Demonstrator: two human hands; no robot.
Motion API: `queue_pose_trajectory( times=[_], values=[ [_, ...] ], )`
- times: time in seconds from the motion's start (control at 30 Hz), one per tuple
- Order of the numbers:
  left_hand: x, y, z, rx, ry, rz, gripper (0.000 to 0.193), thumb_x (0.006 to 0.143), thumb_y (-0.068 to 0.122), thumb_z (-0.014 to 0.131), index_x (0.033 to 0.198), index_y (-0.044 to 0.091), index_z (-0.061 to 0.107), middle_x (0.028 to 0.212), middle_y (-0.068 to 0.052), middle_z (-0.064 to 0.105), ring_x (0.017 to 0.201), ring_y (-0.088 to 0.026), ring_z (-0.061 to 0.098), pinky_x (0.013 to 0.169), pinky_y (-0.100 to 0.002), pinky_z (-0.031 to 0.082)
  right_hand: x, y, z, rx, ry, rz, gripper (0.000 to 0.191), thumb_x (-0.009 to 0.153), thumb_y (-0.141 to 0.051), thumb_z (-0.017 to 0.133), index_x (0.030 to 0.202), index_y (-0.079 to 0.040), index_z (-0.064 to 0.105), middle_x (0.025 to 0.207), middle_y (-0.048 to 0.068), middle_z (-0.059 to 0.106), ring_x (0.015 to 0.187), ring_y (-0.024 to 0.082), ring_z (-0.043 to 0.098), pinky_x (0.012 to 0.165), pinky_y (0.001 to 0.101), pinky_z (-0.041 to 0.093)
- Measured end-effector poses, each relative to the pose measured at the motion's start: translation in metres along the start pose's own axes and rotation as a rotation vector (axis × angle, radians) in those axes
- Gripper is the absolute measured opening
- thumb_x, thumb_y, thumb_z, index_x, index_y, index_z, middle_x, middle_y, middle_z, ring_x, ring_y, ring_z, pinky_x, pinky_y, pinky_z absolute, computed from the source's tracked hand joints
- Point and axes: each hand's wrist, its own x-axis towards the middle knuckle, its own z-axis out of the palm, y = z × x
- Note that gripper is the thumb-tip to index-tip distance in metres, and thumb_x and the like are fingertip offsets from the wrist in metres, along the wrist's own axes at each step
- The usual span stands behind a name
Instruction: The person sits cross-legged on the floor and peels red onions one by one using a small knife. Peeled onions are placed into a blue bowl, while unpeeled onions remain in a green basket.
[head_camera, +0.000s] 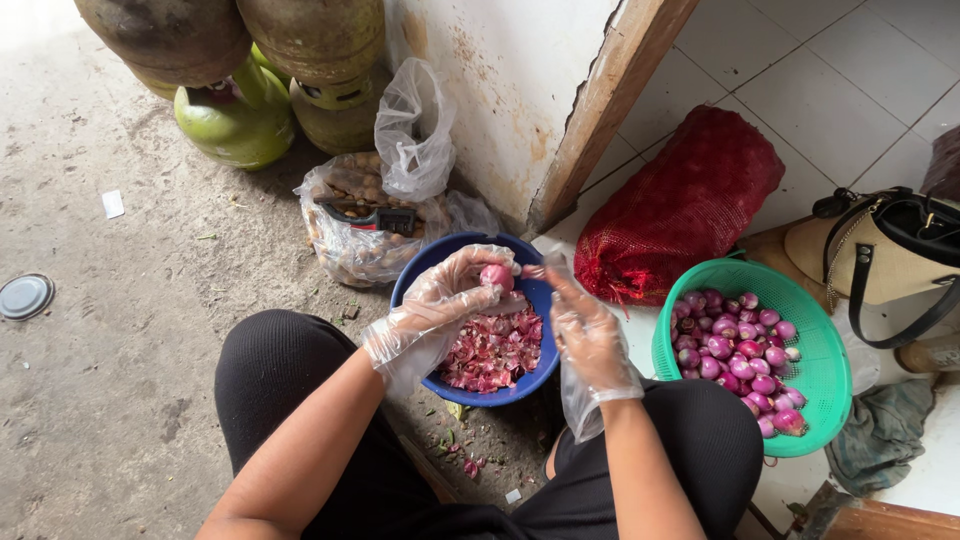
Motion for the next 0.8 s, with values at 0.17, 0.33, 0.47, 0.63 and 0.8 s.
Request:
queue_pose_trajectory(
  times=[0.17, 0.33, 0.47, 0.63, 0.8],
  values=[
    [0.001, -0.014, -0.01, -0.016, 0.056, -0.065, 0.038, 0.092, 0.015, 0.075, 0.126, 0.007, 0.061, 0.114, -0.009, 0.07, 0.101, -0.025, 0.071, 0.088, -0.036, 0.059, -0.001, -0.011, 0.007, -0.066, -0.098, -0.196, 0.046, 0.102, 0.001, 0.054, 0.145, -0.011, 0.063, 0.132, 0.011, 0.062, 0.116, 0.015, 0.054, 0.1, 0.0282, 0.042],
    [0.004, -0.032, -0.02, 0.019, 0.09, -0.024, 0.031, 0.1, 0.014, 0.072, 0.127, 0.005, 0.062, 0.109, -0.004, 0.069, 0.093, -0.012, 0.067, 0.082, -0.029, 0.055, -0.001, -0.024, 0.014, -0.116, -0.138, -0.122, 0.044, 0.1, -0.007, 0.055, 0.143, -0.01, 0.057, 0.147, 0.01, 0.062, 0.13, 0.018, 0.059, 0.11, 0.0314, 0.046],
    [0.006, -0.04, -0.019, 0.013, 0.132, -0.048, 0.027, 0.098, 0.014, 0.069, 0.122, 0.004, 0.063, 0.106, -0.003, 0.07, 0.094, -0.012, 0.069, 0.086, -0.03, 0.057, -0.002, -0.026, 0.021, -0.127, -0.121, -0.214, 0.041, 0.101, -0.006, 0.057, 0.142, -0.006, 0.06, 0.143, 0.012, 0.065, 0.134, 0.018, 0.059, 0.116, 0.032, 0.043],
    [0.001, -0.041, -0.009, 0.017, 0.098, -0.09, 0.027, 0.101, 0.017, 0.071, 0.124, 0.004, 0.065, 0.103, -0.005, 0.07, 0.09, -0.013, 0.067, 0.085, -0.031, 0.056, -0.001, -0.028, 0.025, 0.032, -0.1, -0.127, 0.039, 0.103, -0.008, 0.056, 0.142, -0.006, 0.061, 0.143, 0.01, 0.065, 0.131, 0.018, 0.06, 0.113, 0.0324, 0.046],
    [0.001, -0.034, -0.007, -0.048, 0.14, -0.133, 0.029, 0.1, 0.028, 0.066, 0.12, 0.007, 0.064, 0.099, -0.003, 0.07, 0.089, -0.014, 0.069, 0.085, -0.036, 0.06, -0.001, -0.033, 0.017, -0.051, -0.133, -0.243, 0.042, 0.101, -0.001, 0.053, 0.142, -0.003, 0.058, 0.144, 0.012, 0.063, 0.137, 0.021, 0.056, 0.119, 0.0336, 0.039]
  ],
)
